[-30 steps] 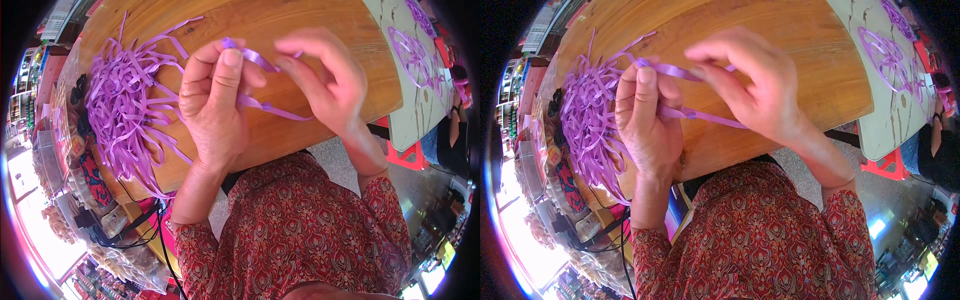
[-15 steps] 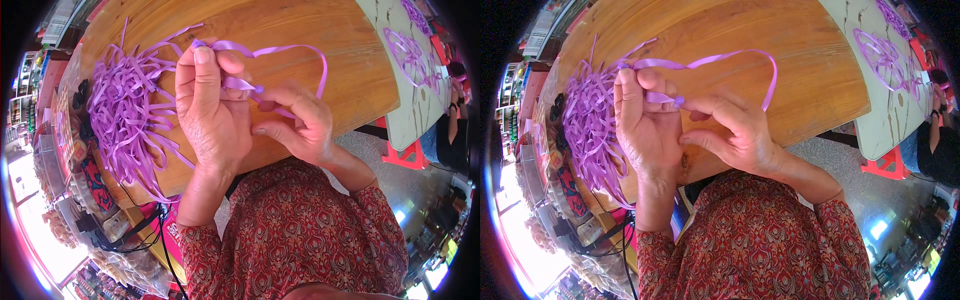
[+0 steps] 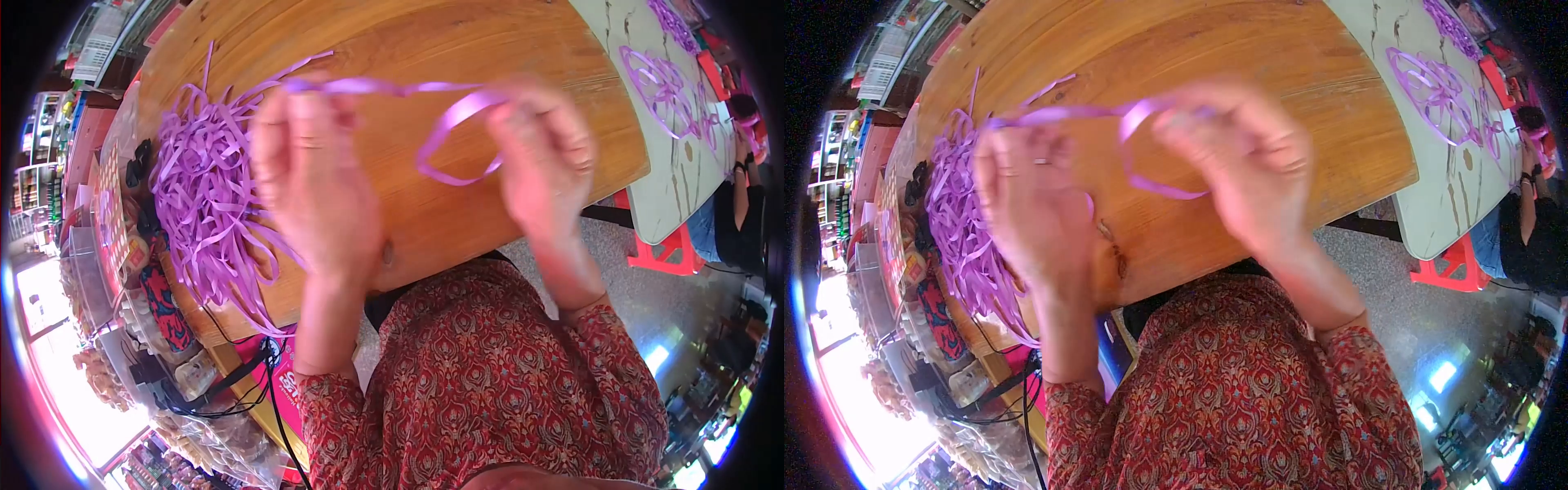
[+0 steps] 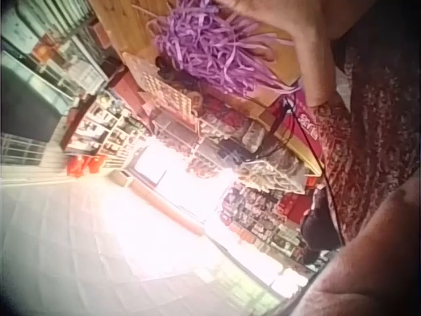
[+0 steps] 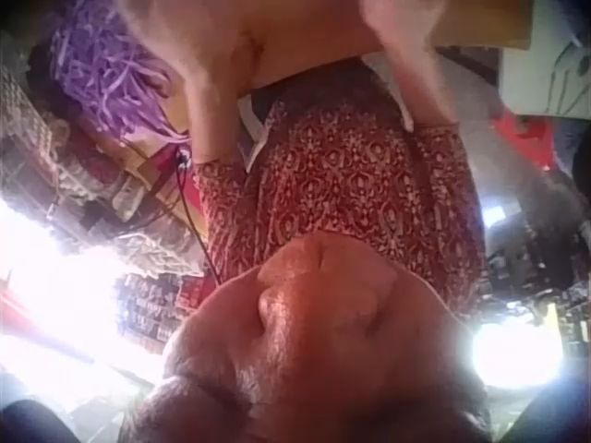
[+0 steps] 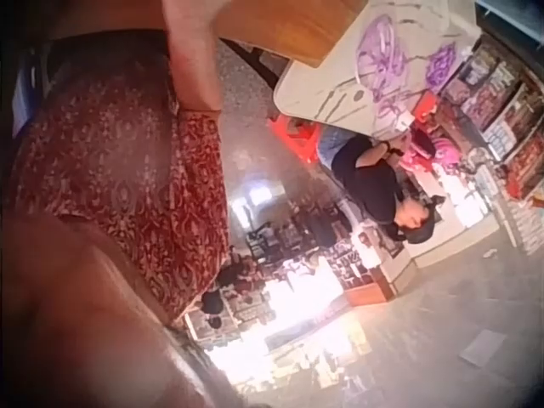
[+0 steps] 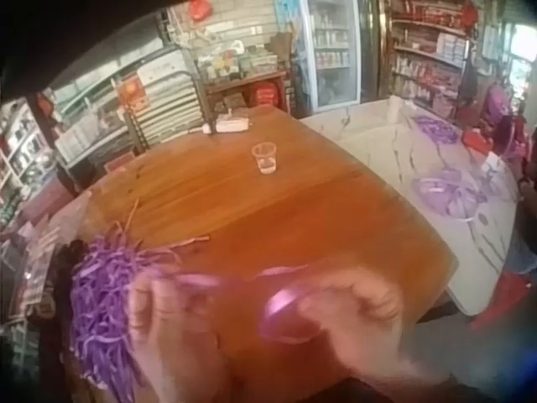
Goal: Folding and twisting purple plastic ribbons into small decorative knots at a wooden table.
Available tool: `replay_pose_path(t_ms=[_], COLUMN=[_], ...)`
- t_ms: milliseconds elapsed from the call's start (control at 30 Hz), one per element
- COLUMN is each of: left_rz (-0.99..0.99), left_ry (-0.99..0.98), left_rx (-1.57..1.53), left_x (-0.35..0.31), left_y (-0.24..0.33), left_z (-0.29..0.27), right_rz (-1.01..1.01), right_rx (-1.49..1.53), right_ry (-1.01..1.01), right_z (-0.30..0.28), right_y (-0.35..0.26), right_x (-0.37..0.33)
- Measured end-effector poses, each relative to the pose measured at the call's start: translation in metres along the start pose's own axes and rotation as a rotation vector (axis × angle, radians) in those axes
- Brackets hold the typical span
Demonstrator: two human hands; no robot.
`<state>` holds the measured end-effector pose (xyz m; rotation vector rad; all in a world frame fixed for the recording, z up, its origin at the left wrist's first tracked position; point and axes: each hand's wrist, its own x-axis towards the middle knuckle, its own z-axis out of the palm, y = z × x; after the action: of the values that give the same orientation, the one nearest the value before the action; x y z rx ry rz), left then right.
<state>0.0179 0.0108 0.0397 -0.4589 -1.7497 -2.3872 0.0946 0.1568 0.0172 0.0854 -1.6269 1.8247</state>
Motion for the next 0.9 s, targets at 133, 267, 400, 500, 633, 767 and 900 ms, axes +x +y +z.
replay_pose_path(t_ms=[133, 267, 400, 500, 633, 767, 900], left_rz=[0.112, -0.036, -0.156, -0.239, -0.295, -0.259, -0.188], left_ry=[0.083, 0.123, -0.185, -0.032, -0.128, -0.211, -0.289], left_rx=[-0.120, -0.517, -0.330, -0.108, 0.020, -0.016, -0.025], left_x=[0.042, 0.057, 0.046, 0.025, -0.002, -0.008, -0.015], left_y=[0.055, 0.082, 0.060, 0.025, 0.024, 0.019, 0.016], left_z=[-0.038, -0.070, -0.067, -0.036, -0.016, -0.001, 0.009], right_rz=[-0.114, -0.085, -0.071, -0.076, -0.222, -0.313, -0.280], right_rx=[-0.039, -0.141, -0.317, -0.293, -0.697, -0.847, -0.723], right_ry=[0.206, 0.062, -0.022, -0.002, -0.064, -0.298, -0.564], right_z=[-0.058, -0.132, -0.129, -0.120, -0.072, -0.048, -0.021], right_y=[-0.030, -0.043, -0.034, -0.032, -0.043, -0.051, -0.030], right_x=[0.040, 0.059, 0.061, 0.056, 0.053, 0.050, 0.042])
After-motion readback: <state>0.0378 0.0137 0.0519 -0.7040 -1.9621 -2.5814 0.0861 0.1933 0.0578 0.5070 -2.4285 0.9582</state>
